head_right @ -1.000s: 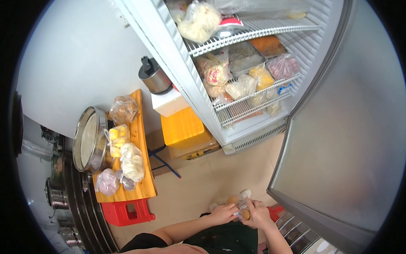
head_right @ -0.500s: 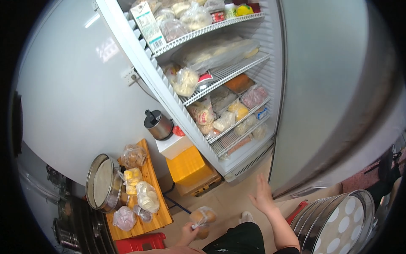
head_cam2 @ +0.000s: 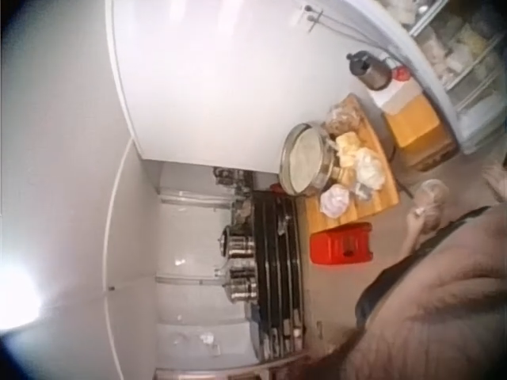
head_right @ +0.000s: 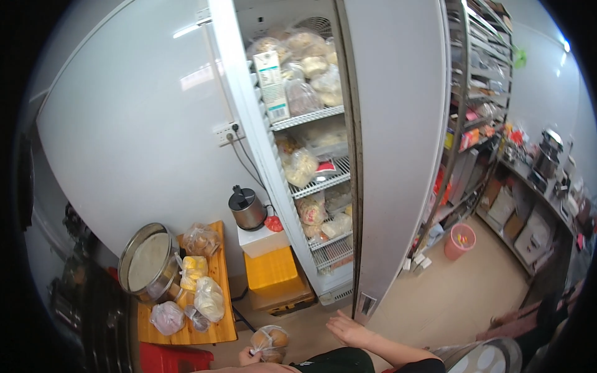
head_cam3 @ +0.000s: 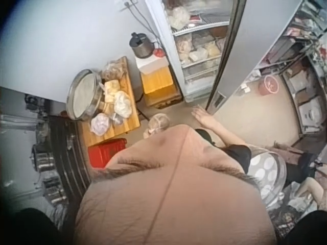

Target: The recorder takes several plastic bags containing bakery items or ingredients from a refrigerator and organizes them on a wooden table.

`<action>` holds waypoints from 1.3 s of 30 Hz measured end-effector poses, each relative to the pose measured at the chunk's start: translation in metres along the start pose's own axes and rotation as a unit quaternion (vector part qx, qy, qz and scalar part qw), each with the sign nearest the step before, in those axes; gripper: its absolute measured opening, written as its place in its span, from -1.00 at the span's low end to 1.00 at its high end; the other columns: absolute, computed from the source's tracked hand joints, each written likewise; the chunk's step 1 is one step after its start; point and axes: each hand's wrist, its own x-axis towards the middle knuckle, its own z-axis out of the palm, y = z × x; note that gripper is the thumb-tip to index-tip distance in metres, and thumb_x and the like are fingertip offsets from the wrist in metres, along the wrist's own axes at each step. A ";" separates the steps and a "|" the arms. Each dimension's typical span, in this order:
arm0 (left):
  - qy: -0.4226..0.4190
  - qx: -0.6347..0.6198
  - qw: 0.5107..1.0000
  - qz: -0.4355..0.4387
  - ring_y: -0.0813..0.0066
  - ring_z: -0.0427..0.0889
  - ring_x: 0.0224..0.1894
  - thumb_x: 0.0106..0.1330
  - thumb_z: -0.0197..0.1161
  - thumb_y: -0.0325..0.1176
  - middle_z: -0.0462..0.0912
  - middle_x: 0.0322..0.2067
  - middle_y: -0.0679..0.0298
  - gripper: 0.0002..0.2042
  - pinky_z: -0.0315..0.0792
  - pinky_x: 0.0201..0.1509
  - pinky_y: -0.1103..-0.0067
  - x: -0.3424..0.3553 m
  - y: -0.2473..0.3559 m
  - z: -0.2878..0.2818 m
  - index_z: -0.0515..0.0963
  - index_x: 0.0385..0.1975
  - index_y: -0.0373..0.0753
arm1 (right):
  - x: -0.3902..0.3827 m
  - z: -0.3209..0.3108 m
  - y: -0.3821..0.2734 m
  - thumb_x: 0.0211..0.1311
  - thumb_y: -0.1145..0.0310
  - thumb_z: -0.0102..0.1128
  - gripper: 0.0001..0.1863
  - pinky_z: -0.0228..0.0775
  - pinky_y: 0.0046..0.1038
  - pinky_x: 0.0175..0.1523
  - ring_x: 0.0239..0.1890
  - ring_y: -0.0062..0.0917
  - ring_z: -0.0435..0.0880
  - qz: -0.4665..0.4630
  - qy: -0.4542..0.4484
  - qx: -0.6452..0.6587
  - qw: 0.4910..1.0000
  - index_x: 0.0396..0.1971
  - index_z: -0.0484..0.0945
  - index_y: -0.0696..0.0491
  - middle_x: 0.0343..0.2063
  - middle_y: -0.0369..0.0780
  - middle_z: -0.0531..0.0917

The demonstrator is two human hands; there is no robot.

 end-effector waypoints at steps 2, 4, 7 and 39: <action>0.018 -0.016 0.999 0.037 0.64 0.41 -0.64 -0.14 0.28 -0.43 0.49 -0.72 0.28 -0.84 0.31 -0.58 0.62 -0.003 -0.007 0.002 0.47 -0.61 -0.37 | 0.010 0.009 0.013 -0.17 0.44 0.08 -0.69 0.18 -0.20 0.12 -0.22 -0.34 0.49 -0.104 0.011 0.006 0.995 -0.32 0.45 0.20 -0.38 -0.14 0.49; 0.038 -0.050 0.997 0.034 0.64 0.41 -0.65 -0.15 0.28 -0.43 0.48 -0.72 0.29 -0.84 0.31 -0.58 0.61 -0.003 -0.020 0.001 0.47 -0.62 -0.37 | 0.021 0.021 0.022 -0.17 0.43 0.11 -0.72 0.22 -0.23 0.09 -0.27 -0.39 0.49 -0.141 -0.023 -0.021 0.989 -0.36 0.45 0.17 -0.43 -0.18 0.48; 0.081 -0.097 0.991 0.050 0.65 0.40 -0.66 -0.16 0.28 -0.43 0.48 -0.73 0.30 -0.84 0.31 -0.59 0.61 -0.007 -0.044 -0.013 0.47 -0.62 -0.36 | 0.043 0.036 0.030 -0.16 0.41 0.12 -0.77 0.24 -0.24 0.06 -0.36 -0.44 0.48 -0.159 -0.020 -0.054 0.986 -0.41 0.46 0.13 -0.50 -0.24 0.46; -0.045 -0.107 0.988 0.099 0.61 0.38 -0.61 -0.14 0.26 -0.45 0.42 -0.70 0.31 -0.85 0.28 -0.56 0.63 0.016 0.017 -0.055 0.46 -0.58 -0.33 | 0.071 0.058 -0.014 -0.07 0.30 0.03 -0.81 0.40 -0.37 -0.38 -0.44 -0.39 0.62 0.241 -0.325 -0.257 0.878 -0.53 0.49 0.12 -0.60 -0.15 0.59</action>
